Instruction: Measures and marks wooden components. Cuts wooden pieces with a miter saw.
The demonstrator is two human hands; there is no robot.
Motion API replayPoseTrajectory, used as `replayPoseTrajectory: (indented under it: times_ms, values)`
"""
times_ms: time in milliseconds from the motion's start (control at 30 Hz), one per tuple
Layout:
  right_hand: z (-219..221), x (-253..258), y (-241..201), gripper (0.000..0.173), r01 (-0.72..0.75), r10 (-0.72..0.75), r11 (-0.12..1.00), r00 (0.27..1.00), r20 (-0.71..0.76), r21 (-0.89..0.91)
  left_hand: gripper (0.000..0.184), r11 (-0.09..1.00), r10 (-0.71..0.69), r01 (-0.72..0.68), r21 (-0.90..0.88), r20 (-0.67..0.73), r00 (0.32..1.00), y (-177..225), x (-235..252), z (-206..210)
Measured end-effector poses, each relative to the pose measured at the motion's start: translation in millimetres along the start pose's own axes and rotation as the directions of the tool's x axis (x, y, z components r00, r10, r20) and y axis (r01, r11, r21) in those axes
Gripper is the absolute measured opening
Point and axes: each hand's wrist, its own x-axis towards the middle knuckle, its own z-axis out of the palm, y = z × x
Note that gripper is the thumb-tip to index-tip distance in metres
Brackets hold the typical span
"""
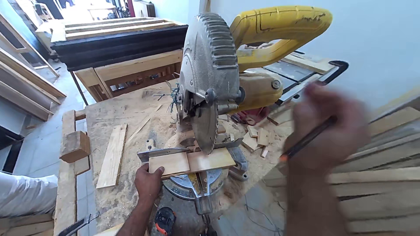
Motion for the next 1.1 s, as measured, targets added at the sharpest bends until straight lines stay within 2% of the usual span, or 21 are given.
replayPoseTrajectory:
  times_ms: [33,100,167,233,300,367,467,500,533,633,700,1100]
  values:
    - [-9,40,-12,0.055,0.134,-0.131,0.987,0.991,0.042,-0.084,0.029,1.0,-0.001,0.001,-0.01,-0.005,1.0,-1,-1,1]
    - [-4,106,-36,0.07,0.26,-0.184,0.932,0.94,0.287,-0.253,0.028,1.0,0.002,-0.002,-0.012,-0.012,1.0,-2,-2,1]
    - [19,146,-49,0.067,0.381,-0.135,0.853,0.822,0.554,-0.357,0.027,1.0,0.008,-0.008,-0.017,-0.01,1.0,-4,-2,1]
    - [31,165,-58,0.055,0.452,-0.08,0.802,0.73,0.679,-0.391,0.027,1.0,0.01,-0.01,-0.023,-0.009,1.0,-6,-2,2]
    - [25,165,-72,0.045,0.492,-0.026,0.788,0.626,0.779,-0.369,0.028,1.0,-0.002,0.002,-0.023,-0.005,1.0,-6,-4,1]
    - [9,151,-82,0.045,0.556,0.034,0.753,0.502,0.864,-0.352,0.029,1.0,-0.009,0.009,-0.011,-0.004,1.0,-5,-3,0]
    - [-15,106,-80,0.041,0.572,0.152,0.76,0.304,0.94,-0.308,0.032,1.0,-0.016,0.016,-0.023,-0.017,1.0,-8,-4,1]
    - [-21,88,-74,0.043,0.551,0.151,0.786,0.269,0.951,-0.28,0.033,0.999,-0.02,0.019,-0.033,-0.017,1.0,-10,-5,2]
    - [-28,70,-67,0.043,0.573,0.099,0.782,0.275,0.956,-0.246,0.034,0.999,-0.019,0.018,-0.039,-0.017,1.0,-10,-6,3]
    - [-41,23,-48,0.03,0.646,-0.118,0.732,0.433,0.893,-0.217,0.036,0.999,-0.008,0.008,-0.05,0.004,1.0,-7,-8,9]
    - [-44,6,-42,0.027,0.669,-0.175,0.708,0.476,0.862,-0.226,0.039,0.999,-0.011,0.011,-0.043,0.013,1.0,-5,-9,12]
    - [-52,-32,-32,0.035,0.697,-0.197,0.667,0.506,0.84,-0.263,0.042,0.999,-0.014,0.014,-0.04,-0.003,1.0,-1,-13,21]
